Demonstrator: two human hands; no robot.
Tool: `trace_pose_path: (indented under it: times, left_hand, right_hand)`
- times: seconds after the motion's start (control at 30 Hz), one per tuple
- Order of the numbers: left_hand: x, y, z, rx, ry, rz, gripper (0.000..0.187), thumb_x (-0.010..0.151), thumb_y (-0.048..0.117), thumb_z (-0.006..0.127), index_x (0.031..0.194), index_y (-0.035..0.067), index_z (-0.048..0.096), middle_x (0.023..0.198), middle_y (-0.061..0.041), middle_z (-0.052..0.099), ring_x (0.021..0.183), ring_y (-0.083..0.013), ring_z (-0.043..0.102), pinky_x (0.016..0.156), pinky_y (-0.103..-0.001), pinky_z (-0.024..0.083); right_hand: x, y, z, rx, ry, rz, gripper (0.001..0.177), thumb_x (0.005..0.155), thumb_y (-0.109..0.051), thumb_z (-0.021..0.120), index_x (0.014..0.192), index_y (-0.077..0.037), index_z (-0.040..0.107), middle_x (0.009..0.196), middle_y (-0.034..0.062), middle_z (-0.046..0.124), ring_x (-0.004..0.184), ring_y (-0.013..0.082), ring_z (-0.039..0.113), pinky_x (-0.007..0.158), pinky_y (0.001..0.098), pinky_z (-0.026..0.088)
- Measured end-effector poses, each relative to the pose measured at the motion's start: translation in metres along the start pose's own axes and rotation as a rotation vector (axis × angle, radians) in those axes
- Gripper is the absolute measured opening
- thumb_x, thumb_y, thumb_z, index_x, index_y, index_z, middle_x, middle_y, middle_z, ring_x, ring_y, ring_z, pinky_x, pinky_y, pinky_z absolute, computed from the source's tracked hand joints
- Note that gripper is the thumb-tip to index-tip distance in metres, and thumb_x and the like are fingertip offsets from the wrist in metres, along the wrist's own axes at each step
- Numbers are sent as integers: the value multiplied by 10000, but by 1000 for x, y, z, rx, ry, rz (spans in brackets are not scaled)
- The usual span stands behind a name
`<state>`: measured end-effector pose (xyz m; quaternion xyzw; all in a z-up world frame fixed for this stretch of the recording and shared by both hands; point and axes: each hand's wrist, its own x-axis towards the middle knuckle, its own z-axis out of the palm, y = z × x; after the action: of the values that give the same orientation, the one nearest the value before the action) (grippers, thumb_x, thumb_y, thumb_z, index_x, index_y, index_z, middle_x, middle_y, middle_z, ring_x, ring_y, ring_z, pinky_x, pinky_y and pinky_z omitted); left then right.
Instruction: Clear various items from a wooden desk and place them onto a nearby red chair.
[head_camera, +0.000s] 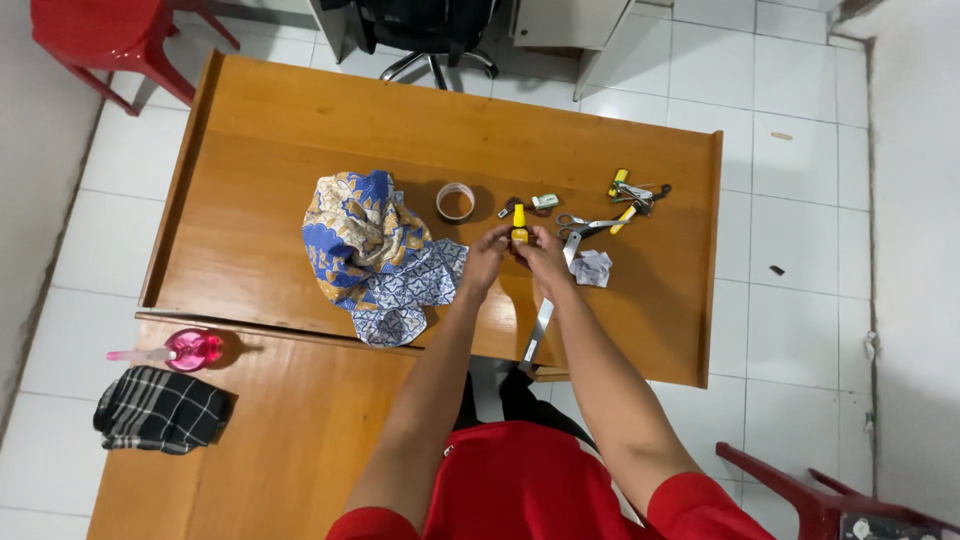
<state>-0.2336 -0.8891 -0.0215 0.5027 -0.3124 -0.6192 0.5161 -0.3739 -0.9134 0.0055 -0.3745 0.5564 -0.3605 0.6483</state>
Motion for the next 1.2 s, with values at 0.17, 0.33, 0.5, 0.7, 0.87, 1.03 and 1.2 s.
trace_pose_path:
  times: [0.17,0.33,0.5,0.7,0.87,1.03,1.2]
  left_hand:
    - [20,-17,-14,24,87,21,385,1006,140,539,1351,5,643,1197,-83,713,1093,-168,632,974,-300,482]
    - [30,-19,-24,311,261,16,373,976,169,597,1328,48,631,1269,-156,708,1197,-264,664,1038,-357,493]
    - [30,-5,-28,676,296,292,408,873,57,606,1278,23,640,1561,-280,371,1309,-444,523,1079,-462,456]
    - [48,-32,-45,896,323,284,339,858,77,662,1190,17,688,1518,-352,399,1294,-492,522,1082,-483,447]
    - [48,-33,-49,919,317,325,311,807,57,643,1107,17,715,1386,-282,526,1192,-465,590,1019,-480,492]
    - [42,-24,-39,869,359,332,179,865,50,629,1012,7,722,1276,-221,594,1127,-437,624,966,-472,518]
    - [36,-13,-30,778,345,408,256,816,-11,632,1062,-17,702,1210,-221,611,1096,-404,631,947,-457,522]
  right_hand:
    - [33,10,10,-92,-33,-1,302,925,-116,707,1193,-29,597,1012,79,707,865,140,675,740,287,540]
    - [62,34,13,-168,14,-21,334,922,-144,736,1207,-28,607,1062,105,691,944,187,634,806,327,510]
    - [61,14,15,-363,35,-51,414,908,-183,732,1276,-41,605,1288,107,658,1277,225,555,1045,371,436]
    - [81,44,-1,-313,-18,-77,442,929,-181,715,1331,-34,602,1291,114,661,1267,242,570,1026,363,470]
    - [66,21,1,-219,-6,96,456,943,-169,692,1370,-63,573,1250,73,644,1147,200,628,930,331,531]
    - [66,22,-5,-150,-35,148,404,962,-153,665,1349,-71,580,1186,47,653,1054,149,641,863,306,547]
    - [65,24,-7,-112,-17,148,358,964,-146,667,1307,-64,607,1147,43,669,1019,139,645,853,301,536]
